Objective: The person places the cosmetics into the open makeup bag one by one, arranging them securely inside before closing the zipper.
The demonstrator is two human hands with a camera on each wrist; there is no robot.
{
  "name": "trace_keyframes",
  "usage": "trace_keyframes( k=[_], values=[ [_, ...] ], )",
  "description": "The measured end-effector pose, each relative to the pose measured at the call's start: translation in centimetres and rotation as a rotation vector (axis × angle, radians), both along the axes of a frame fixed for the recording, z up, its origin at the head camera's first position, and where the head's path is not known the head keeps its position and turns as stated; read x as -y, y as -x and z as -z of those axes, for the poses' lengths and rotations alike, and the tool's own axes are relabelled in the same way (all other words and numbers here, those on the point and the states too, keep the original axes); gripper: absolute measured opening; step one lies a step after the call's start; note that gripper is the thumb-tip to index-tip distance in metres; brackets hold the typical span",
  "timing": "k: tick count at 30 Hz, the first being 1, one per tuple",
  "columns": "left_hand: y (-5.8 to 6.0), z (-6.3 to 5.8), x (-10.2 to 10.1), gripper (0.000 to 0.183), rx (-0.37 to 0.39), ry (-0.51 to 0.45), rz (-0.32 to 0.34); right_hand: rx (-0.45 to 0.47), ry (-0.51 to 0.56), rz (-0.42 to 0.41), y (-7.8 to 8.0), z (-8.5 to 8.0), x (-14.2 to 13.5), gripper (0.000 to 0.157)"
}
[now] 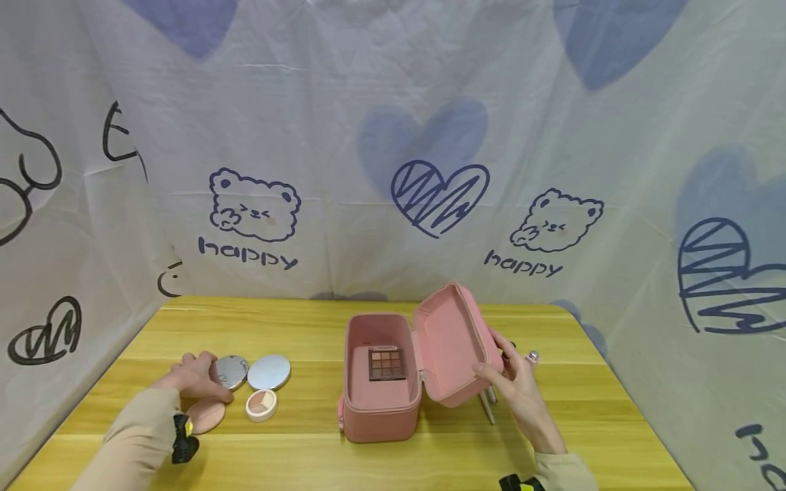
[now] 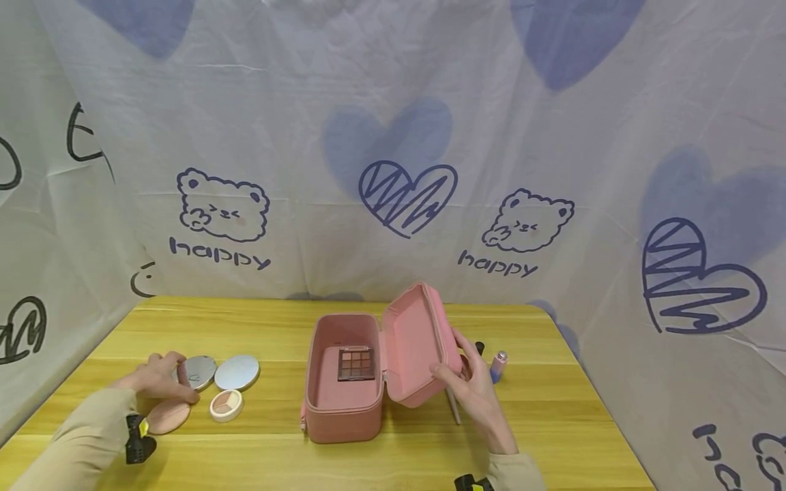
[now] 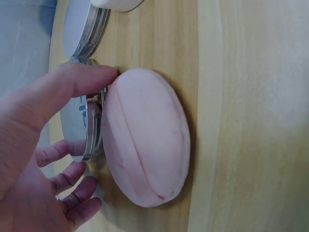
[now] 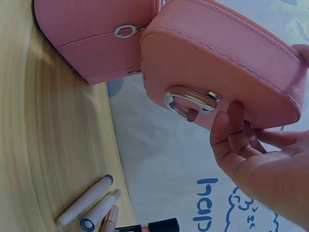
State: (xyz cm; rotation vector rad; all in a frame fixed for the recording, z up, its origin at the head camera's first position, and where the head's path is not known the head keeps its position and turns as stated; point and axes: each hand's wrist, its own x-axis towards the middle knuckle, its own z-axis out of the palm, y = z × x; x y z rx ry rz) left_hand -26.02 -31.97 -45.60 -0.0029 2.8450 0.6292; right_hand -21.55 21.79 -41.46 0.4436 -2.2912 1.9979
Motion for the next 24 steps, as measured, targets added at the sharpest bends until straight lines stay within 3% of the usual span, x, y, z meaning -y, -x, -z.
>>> trace_keyframes(
  k=[9, 24],
  values=[
    [0.21, 0.36, -0.05, 0.045, -0.031, 0.028, 0.037, 0.005, -0.008, 0.002, -0.04, 0.02, -0.03, 0.072],
    [0.10, 0.13, 0.05, 0.046, -0.078, -0.011, 0.030, 0.027, -0.021, 0.024, -0.14, -0.20, -0.03, 0.072]
  ],
)
